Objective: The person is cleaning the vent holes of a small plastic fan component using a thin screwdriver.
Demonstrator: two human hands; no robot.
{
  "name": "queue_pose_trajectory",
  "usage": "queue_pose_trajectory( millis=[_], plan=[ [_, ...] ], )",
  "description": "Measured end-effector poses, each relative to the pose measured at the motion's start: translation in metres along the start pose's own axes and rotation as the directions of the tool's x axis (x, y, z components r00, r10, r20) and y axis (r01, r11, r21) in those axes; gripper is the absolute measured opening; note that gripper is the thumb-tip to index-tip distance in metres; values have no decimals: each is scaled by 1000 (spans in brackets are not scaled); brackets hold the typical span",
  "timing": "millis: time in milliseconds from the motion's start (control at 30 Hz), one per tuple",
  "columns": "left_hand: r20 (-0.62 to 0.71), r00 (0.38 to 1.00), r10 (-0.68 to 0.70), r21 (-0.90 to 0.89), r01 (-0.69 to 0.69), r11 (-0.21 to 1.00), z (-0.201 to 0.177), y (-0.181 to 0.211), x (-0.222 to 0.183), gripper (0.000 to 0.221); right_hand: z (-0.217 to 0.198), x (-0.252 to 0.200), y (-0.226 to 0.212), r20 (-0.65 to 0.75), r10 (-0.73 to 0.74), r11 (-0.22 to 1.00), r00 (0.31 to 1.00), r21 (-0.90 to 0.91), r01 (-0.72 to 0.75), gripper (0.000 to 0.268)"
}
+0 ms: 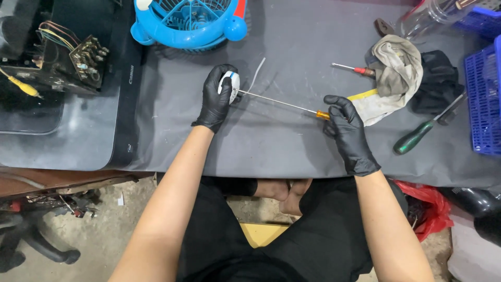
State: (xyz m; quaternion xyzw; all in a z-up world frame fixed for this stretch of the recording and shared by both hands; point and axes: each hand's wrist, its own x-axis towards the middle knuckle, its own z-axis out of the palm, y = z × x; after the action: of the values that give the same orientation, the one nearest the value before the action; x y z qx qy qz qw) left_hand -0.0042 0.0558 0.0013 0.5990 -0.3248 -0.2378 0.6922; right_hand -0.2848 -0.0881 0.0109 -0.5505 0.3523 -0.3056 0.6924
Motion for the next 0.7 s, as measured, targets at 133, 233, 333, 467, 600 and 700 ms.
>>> queue_pose_trajectory(
  millis=[133, 233, 333, 467, 600, 700],
  plan=[
    [-3, 1000, 11, 16, -10, 1000, -2, -1, 2, 28, 1, -2, -4, 20, -10, 995, 1000, -97, 12, 27],
    [-3, 1000, 14, 29, -14, 999, -2, -2, 1, 28, 8, -8, -14, -16, 76, 988, 997, -131, -78, 24],
    [4, 1000, 29, 39, -29, 999, 0, -1, 1, 27, 8, -7, -14, 5, 72, 996, 997, -46, -72, 28],
    [-1, 1000, 22, 33, -22, 999, -1, -2, 1, 28, 1, -2, -5, -13, 14, 996, 1000, -89, -15, 26],
    [-7, 1000, 16, 13, -16, 1000, 1, 1, 1, 28, 10, -9, -15, 48, 15, 998, 999, -66, -12, 28],
    [7, 1000, 18, 38, -18, 999, -2, 1, 1, 29, 24, -15, -32, 47, 38, 998, 998, -55, -36, 26]
  ],
)
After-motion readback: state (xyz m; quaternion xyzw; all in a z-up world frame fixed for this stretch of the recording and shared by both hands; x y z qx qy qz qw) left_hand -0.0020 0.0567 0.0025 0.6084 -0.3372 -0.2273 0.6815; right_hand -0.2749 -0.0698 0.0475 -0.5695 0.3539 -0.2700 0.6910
